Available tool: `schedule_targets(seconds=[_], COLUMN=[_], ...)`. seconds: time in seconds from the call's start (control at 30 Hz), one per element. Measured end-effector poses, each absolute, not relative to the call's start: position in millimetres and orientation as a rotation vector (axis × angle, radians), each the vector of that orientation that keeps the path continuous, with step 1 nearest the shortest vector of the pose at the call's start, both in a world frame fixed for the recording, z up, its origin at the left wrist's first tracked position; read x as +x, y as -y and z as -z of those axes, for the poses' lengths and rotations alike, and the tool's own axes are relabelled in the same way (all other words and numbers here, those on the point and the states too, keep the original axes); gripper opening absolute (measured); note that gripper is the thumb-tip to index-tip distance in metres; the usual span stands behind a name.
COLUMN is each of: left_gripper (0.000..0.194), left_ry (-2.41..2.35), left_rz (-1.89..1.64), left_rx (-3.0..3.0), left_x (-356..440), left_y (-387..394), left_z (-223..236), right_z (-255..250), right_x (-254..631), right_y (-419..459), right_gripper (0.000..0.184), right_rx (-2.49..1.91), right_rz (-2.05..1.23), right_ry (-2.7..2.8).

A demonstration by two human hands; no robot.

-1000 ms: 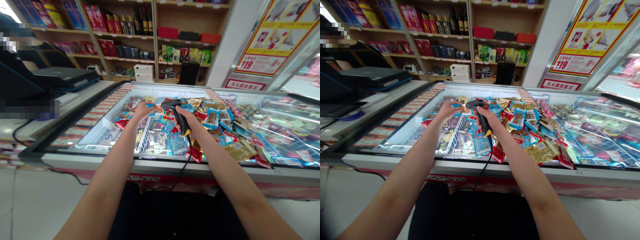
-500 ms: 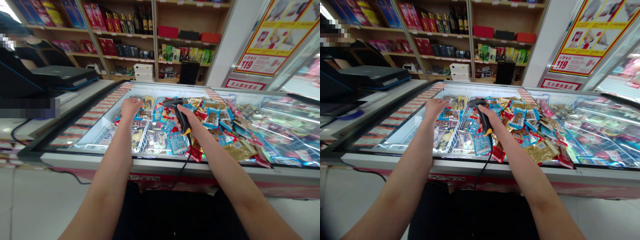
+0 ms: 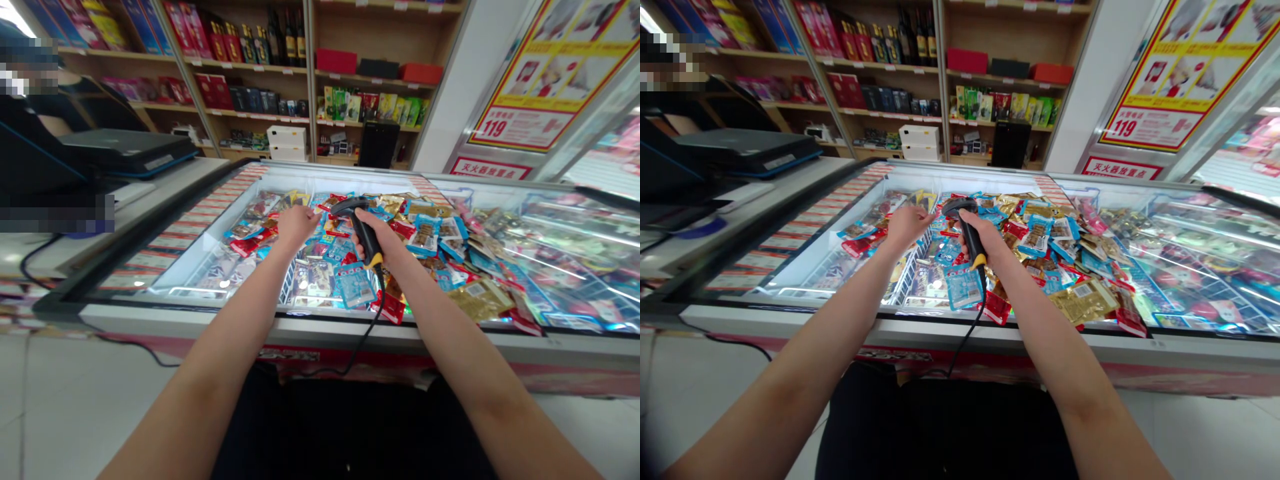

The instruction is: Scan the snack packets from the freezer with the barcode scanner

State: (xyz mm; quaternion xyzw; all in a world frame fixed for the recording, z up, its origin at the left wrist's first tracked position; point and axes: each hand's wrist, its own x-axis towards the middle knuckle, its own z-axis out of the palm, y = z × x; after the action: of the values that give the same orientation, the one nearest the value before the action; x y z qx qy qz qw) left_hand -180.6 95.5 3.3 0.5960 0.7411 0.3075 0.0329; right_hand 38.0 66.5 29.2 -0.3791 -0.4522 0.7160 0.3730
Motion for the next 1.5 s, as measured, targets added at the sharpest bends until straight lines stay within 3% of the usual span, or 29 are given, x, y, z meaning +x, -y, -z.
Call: schedule_targets(seconds=[0.27,0.53,0.77,1.07,1.5], left_gripper=[0.040,0.023,0.034,0.040,0.028], left_ry=[-2.221,-2.143,-1.950,-1.699,-1.322], left_rz=[-0.782,-0.645,-0.831,-1.370,-1.458], left_rx=[1.796,1.625,1.399,0.863,0.617], left_x=[-150.5,-176.2,-192.6,-189.6,-189.0], left_y=[-105.5,-109.2,-96.1,-106.3,-116.2], left_z=[7.7,-7.2,-14.1,-7.3,2.4], right_z=[-28.0,-30.7,-29.2,-27.4,-25.7], right_x=[37.1,37.7,37.1,36.2,35.0], right_y=[-67.0,-64.8,-65.4,-66.1,-64.0], right_gripper=[0.038,0.040,0.040,0.038,0.037], right_rx=[-0.944,-0.951,-0.969,-0.984,-0.946], right_rz=[-1.798,-1.813,-1.825,-1.849,-1.855], right_ry=[1.169,1.155,1.173,1.164,1.248])
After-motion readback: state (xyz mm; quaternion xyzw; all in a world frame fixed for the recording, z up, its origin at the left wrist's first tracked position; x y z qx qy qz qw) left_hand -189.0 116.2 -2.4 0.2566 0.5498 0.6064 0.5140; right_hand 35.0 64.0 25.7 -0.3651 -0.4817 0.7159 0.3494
